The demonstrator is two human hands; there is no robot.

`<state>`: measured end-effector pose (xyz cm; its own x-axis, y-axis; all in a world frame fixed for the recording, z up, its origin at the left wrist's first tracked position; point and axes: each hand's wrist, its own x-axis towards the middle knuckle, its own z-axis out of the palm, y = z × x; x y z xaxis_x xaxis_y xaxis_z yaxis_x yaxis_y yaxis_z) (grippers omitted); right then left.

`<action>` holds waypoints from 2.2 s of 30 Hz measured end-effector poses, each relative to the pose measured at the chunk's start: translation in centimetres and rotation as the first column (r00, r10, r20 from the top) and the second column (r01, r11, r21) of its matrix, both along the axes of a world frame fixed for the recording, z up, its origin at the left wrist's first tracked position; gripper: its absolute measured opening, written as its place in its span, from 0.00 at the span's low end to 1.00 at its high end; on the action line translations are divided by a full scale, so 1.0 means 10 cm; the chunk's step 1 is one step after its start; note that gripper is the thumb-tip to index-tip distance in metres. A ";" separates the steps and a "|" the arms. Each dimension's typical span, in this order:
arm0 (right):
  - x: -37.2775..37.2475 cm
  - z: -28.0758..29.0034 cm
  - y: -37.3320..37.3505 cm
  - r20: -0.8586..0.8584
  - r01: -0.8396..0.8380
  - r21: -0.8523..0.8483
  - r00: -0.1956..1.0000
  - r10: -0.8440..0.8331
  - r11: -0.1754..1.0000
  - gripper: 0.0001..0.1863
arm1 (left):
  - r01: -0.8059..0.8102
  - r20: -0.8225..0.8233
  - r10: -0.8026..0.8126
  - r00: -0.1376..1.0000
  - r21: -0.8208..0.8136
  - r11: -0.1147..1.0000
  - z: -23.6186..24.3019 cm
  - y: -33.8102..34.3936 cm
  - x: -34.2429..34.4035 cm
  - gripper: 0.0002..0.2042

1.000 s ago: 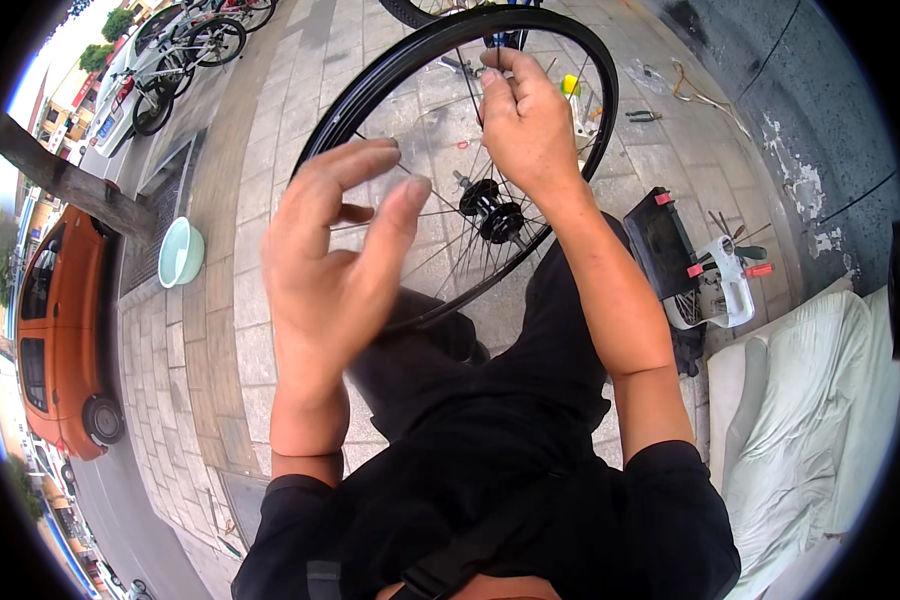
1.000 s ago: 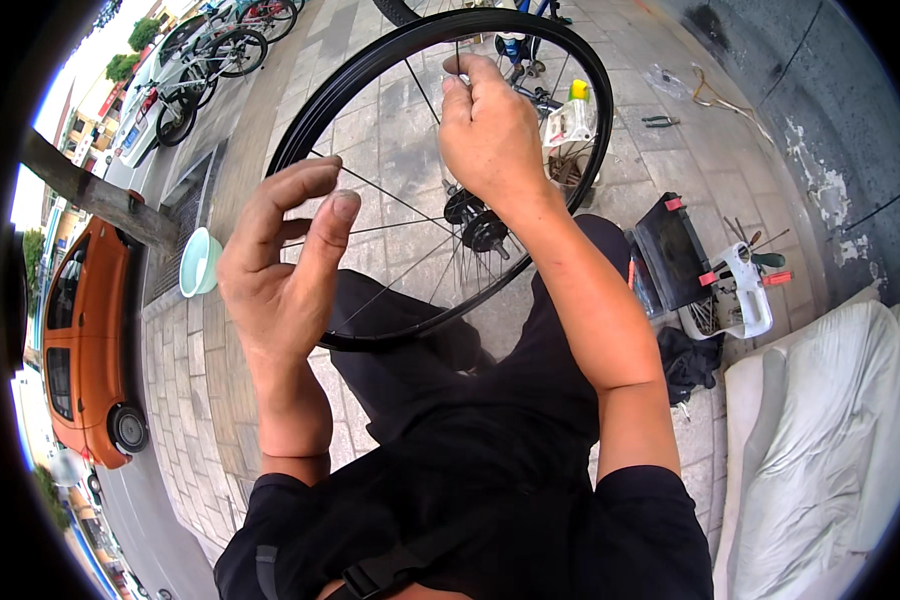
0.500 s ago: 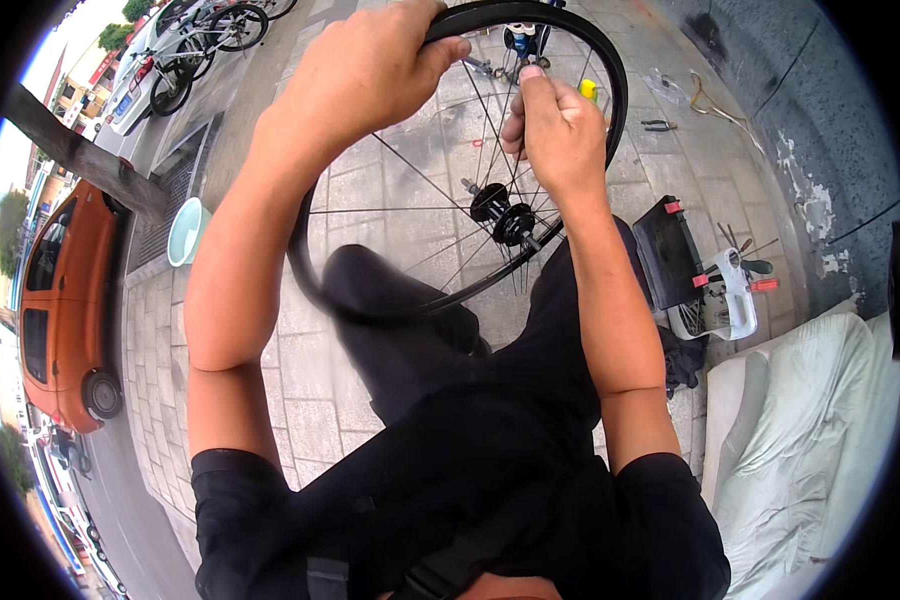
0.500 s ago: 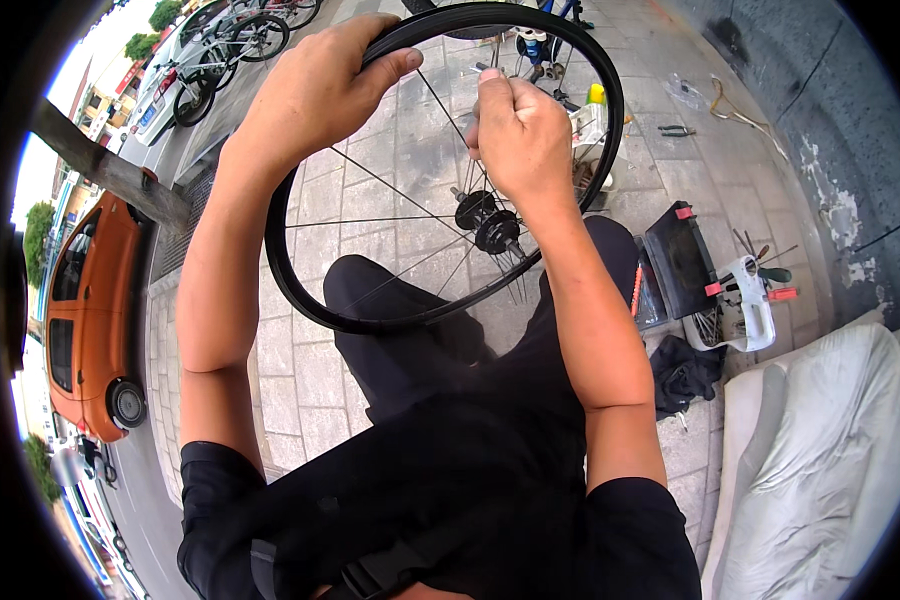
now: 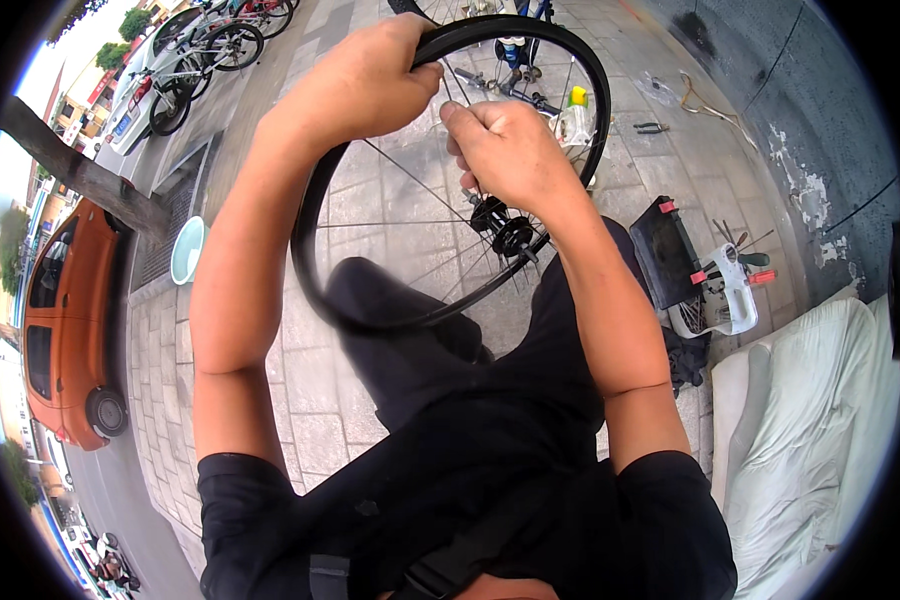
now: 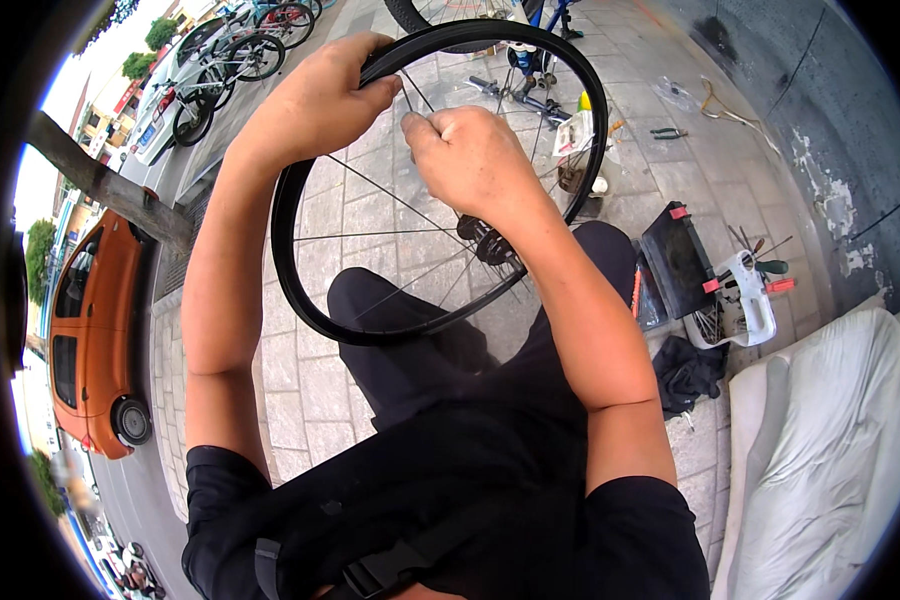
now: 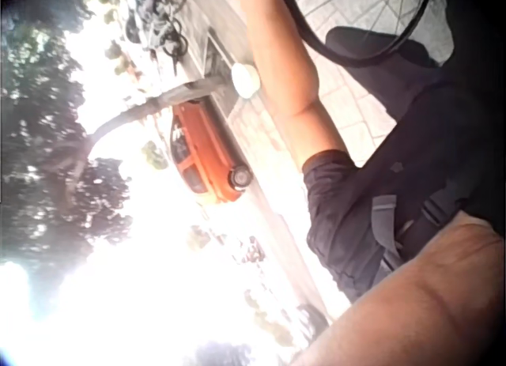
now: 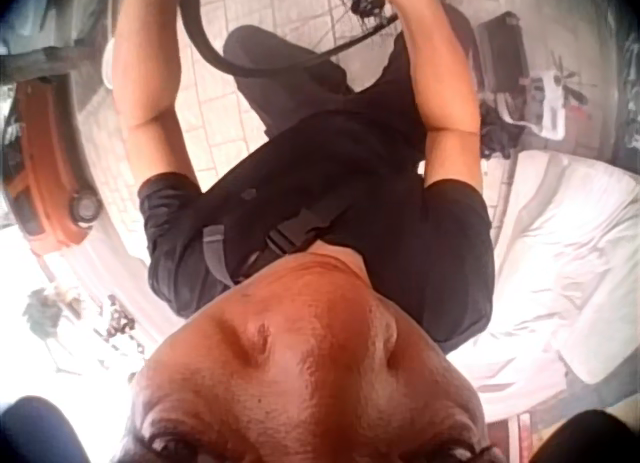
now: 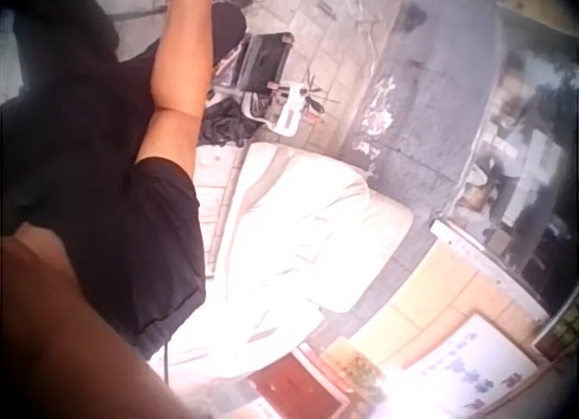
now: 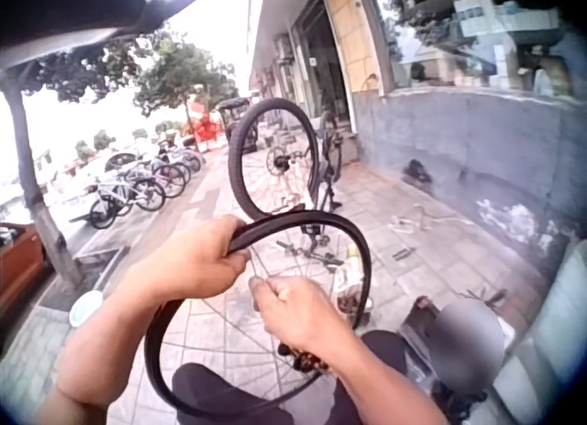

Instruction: The person is repairing a bicycle wheel by adjusting the spokes and tightening the nipples. They are sitting on the ground and using their hands to manipulate the wheel components.

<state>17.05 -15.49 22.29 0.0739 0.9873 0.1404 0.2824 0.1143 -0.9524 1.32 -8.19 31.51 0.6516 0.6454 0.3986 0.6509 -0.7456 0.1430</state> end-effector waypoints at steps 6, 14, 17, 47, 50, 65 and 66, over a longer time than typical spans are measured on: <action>0.06 -0.06 0.09 0.136 0.125 0.122 0.981 -0.141 0.985 0.28 | 0.057 0.008 -0.057 0.998 0.009 0.998 0.03 -0.02 0.03 0.19; 0.10 0.23 -0.11 0.627 0.101 0.292 0.731 -0.270 0.951 0.24 | 0.025 0.163 0.056 0.985 -0.457 0.889 0.14 -0.12 -0.15 0.14; 0.32 -0.04 0.20 0.139 -0.038 0.282 0.990 -0.001 0.959 0.22 | 0.081 0.199 0.017 0.980 -0.471 0.878 0.23 -0.17 -0.16 0.14; -0.03 -0.03 0.54 -0.481 0.145 0.275 0.877 0.006 0.950 0.18 | 0.151 0.385 0.073 0.920 -0.521 0.840 0.16 0.29 -0.60 0.28; -0.03 0.00 0.60 -0.477 0.154 0.294 0.879 0.005 0.943 0.17 | 0.159 0.387 0.058 0.920 -0.506 0.848 0.05 0.48 -0.67 0.29; -0.27 -1.92 0.08 0.093 -0.021 0.344 0.996 -0.012 0.939 0.11 | 0.142 0.292 -0.059 0.954 -0.271 0.952 -2.12 0.35 -1.05 0.16; -0.28 -2.00 0.09 0.119 -0.030 0.348 0.993 -0.012 0.937 0.10 | 0.148 0.304 -0.052 0.951 -0.302 0.942 -2.24 0.35 -1.05 0.16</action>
